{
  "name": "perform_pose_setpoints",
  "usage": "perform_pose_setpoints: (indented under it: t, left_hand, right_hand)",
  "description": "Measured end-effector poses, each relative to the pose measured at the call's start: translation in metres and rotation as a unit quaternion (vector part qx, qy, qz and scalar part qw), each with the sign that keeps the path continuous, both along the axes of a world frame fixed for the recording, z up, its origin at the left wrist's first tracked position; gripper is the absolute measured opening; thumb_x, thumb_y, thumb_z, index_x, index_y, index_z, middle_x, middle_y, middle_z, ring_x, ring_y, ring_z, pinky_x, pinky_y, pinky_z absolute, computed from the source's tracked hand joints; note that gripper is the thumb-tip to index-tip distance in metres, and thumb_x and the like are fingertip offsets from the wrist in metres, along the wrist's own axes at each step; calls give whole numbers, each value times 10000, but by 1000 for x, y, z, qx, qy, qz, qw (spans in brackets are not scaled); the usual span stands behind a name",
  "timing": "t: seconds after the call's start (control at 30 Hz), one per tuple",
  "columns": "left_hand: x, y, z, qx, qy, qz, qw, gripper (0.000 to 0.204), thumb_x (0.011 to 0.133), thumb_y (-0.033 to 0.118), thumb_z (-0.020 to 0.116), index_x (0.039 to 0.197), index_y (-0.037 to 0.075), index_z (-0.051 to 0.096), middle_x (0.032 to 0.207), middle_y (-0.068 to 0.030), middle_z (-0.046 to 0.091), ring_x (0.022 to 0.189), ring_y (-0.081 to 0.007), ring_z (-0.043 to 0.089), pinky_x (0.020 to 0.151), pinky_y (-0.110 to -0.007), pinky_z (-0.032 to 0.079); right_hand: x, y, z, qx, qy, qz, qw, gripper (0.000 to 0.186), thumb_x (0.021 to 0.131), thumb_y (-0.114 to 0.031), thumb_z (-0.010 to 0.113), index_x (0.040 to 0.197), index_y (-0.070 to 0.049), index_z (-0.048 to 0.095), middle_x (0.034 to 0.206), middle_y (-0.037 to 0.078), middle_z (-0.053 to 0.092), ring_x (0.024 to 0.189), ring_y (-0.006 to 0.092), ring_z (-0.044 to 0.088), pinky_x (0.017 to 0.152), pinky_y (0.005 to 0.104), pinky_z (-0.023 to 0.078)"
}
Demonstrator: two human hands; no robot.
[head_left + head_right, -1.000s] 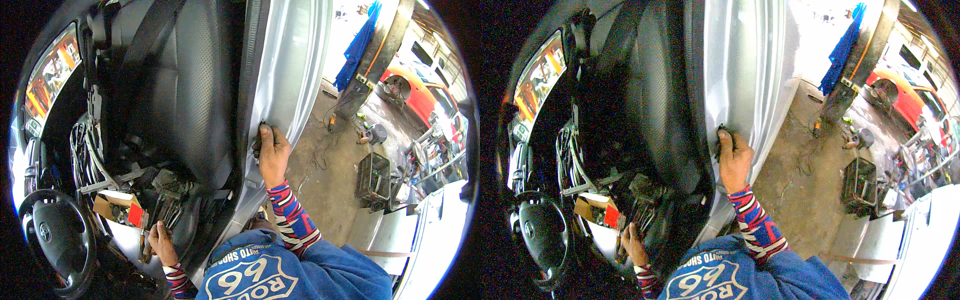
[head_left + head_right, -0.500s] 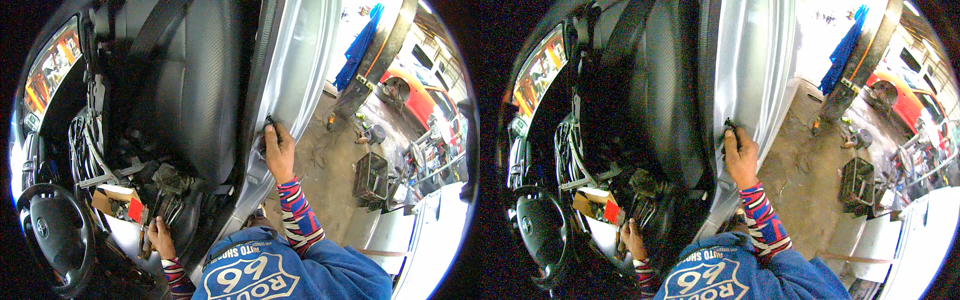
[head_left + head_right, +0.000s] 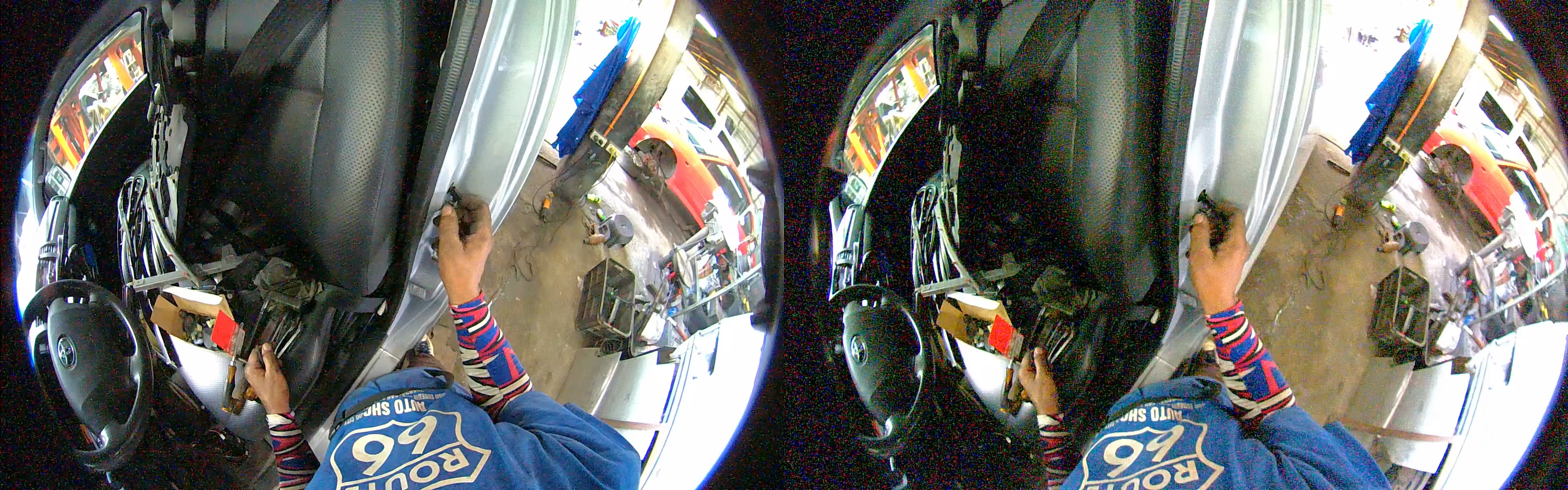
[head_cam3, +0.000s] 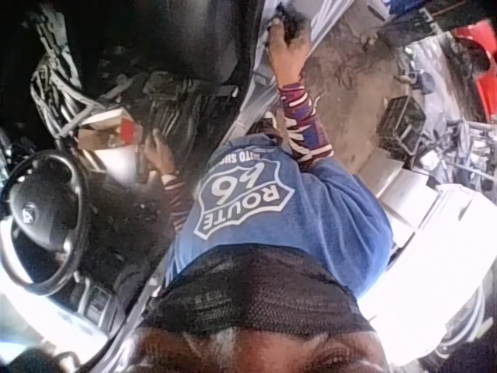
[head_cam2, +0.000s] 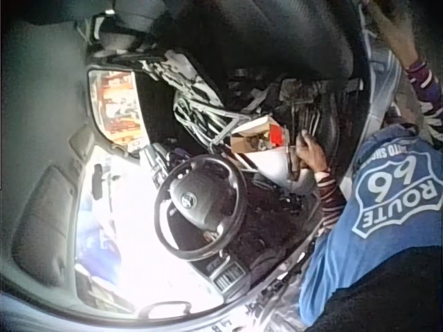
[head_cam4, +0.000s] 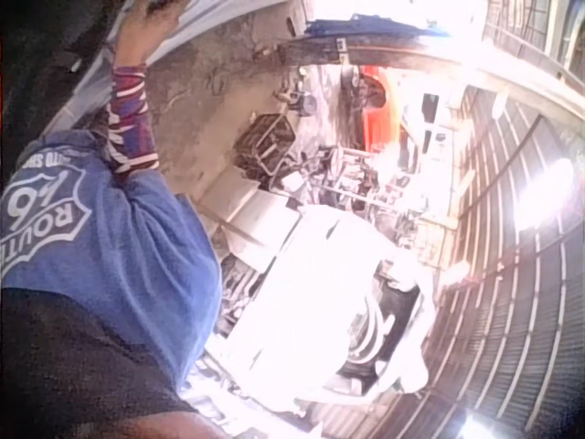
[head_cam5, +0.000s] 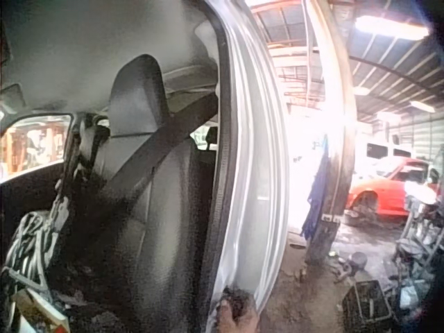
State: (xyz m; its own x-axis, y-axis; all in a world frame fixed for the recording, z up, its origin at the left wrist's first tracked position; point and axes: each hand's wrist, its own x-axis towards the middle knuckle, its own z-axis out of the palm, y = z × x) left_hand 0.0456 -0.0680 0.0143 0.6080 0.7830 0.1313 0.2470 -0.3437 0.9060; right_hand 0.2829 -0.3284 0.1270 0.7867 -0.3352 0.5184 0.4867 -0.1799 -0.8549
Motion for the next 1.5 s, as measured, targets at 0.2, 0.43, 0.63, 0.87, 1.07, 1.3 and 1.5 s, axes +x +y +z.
perform_pose_setpoints:
  t: [0.2,0.43,0.63,0.87,1.07,1.3,1.5]
  left_hand:
    - [0,4,-10,30,4,4,1000,395,1035,279,551,813,-48,546,648,-45,471,597,-144,413,546,-342,325]
    - [2,3,-16,-13,-22,27,999,378,1033,262,555,820,-50,556,650,-50,478,596,-147,431,554,-341,346]
    - [2,2,-12,43,8,27,999,375,1037,255,549,818,-49,561,645,-47,486,593,-146,433,558,-339,356]
    - [1,-2,-5,52,18,20,998,362,1031,259,558,857,-58,587,677,-48,497,636,-157,453,574,-339,368]
    - [-1,7,-7,71,70,15,995,273,996,203,590,981,-60,663,804,-172,651,723,-235,559,677,-393,442]
    - [-8,1,-7,24,-62,29,997,225,1021,198,456,1020,-1,561,785,-89,561,705,-158,535,627,-329,427]
    - [-9,8,17,76,-7,45,996,134,961,71,496,973,7,613,817,-112,611,725,-172,595,651,-323,471]
  right_hand:
    - [2,-5,1,36,78,57,995,281,1009,-244,607,968,33,634,705,21,605,613,88,535,526,266,414]
    - [1,-14,-5,43,103,58,992,237,982,-203,654,883,13,655,672,8,582,618,105,516,544,291,414]
    - [6,-3,-13,12,-2,9,1000,160,961,-139,653,976,20,639,710,20,602,616,119,535,561,297,448]
    - [6,-12,-6,-48,99,28,994,328,1000,-281,614,906,28,667,676,87,593,589,155,514,549,346,438]
    - [5,-14,-6,-63,69,12,996,355,971,-285,644,1097,42,700,943,132,727,826,186,608,785,341,505]
    - [7,-9,-13,-4,57,61,996,253,961,-190,660,1046,47,683,926,59,679,796,131,577,725,288,487]
    - [11,-9,-9,23,110,67,991,349,1004,-295,605,962,43,685,807,22,639,716,98,535,654,271,442]
